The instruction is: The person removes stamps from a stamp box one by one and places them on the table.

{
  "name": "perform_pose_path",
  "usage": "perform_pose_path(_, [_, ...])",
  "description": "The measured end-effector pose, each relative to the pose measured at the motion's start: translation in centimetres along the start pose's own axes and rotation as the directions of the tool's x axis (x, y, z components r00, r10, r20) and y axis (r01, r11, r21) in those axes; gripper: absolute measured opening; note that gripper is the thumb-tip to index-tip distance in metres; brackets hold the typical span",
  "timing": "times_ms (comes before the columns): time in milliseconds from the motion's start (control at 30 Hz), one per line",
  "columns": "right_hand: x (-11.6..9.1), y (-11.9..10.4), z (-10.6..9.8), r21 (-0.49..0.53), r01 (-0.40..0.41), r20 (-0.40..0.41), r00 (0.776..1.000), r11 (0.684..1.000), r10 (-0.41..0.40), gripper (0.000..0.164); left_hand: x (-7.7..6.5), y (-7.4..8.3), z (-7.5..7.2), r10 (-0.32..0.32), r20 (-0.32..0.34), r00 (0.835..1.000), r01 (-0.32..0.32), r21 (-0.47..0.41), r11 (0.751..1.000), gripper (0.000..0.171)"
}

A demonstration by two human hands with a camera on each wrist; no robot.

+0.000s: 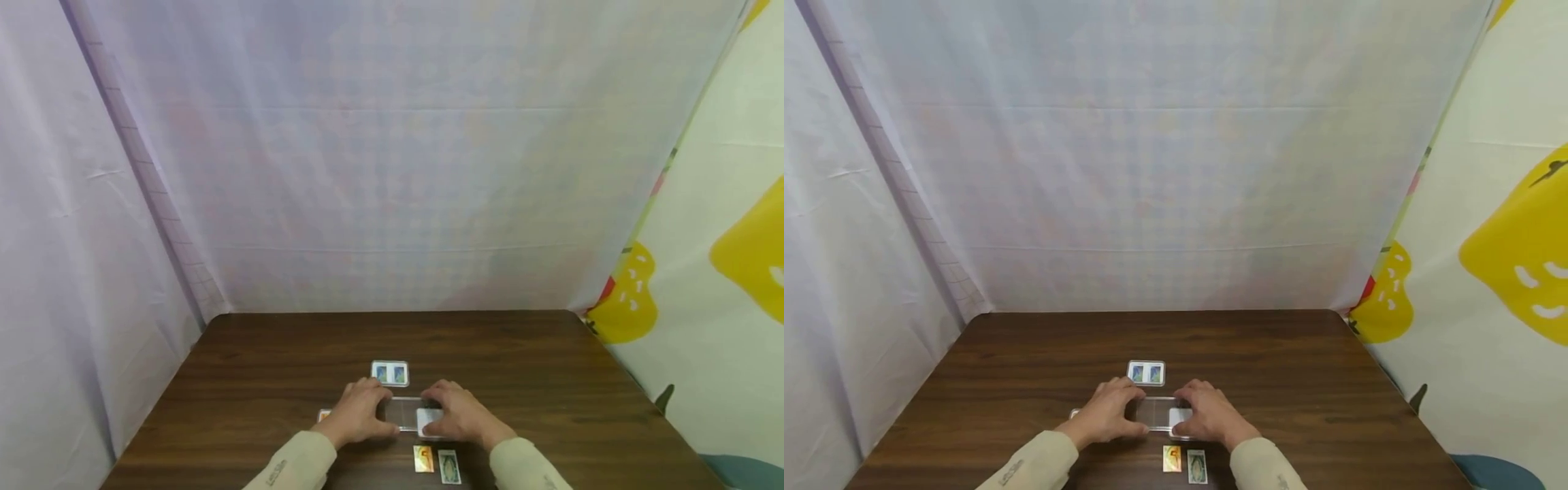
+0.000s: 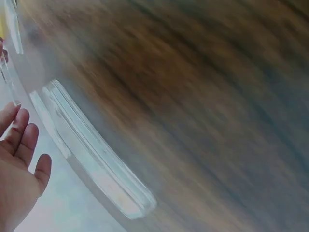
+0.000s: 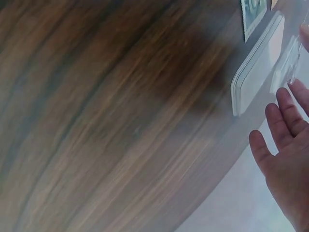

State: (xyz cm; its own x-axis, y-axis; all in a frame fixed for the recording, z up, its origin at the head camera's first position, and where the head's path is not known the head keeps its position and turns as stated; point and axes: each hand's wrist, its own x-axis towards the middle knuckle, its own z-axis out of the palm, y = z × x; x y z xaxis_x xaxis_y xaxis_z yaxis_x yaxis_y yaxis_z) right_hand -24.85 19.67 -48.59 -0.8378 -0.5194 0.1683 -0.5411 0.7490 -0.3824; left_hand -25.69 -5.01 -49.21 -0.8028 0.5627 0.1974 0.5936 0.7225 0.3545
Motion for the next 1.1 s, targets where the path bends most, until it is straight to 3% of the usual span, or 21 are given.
perform_pose_path(267, [-1.2, 1.1, -0.5, 0.021, -0.019, -0.008, 1.0, 1.0, 0.019, 0.059, 0.8, 1.2, 0.5, 0.031, -0.007, 0.999, -0.031, 0.011, 0.999, 0.059])
perform_pose_path(1100, [-3.7, 3.2, -1.8, 0.008, -0.056, 0.002, 0.998, 0.998, 0.056, 0.059, 2.5, 3.8, 2.5, 0.044, 0.004, 0.999, -0.044, 0.039, 0.998, 0.059])
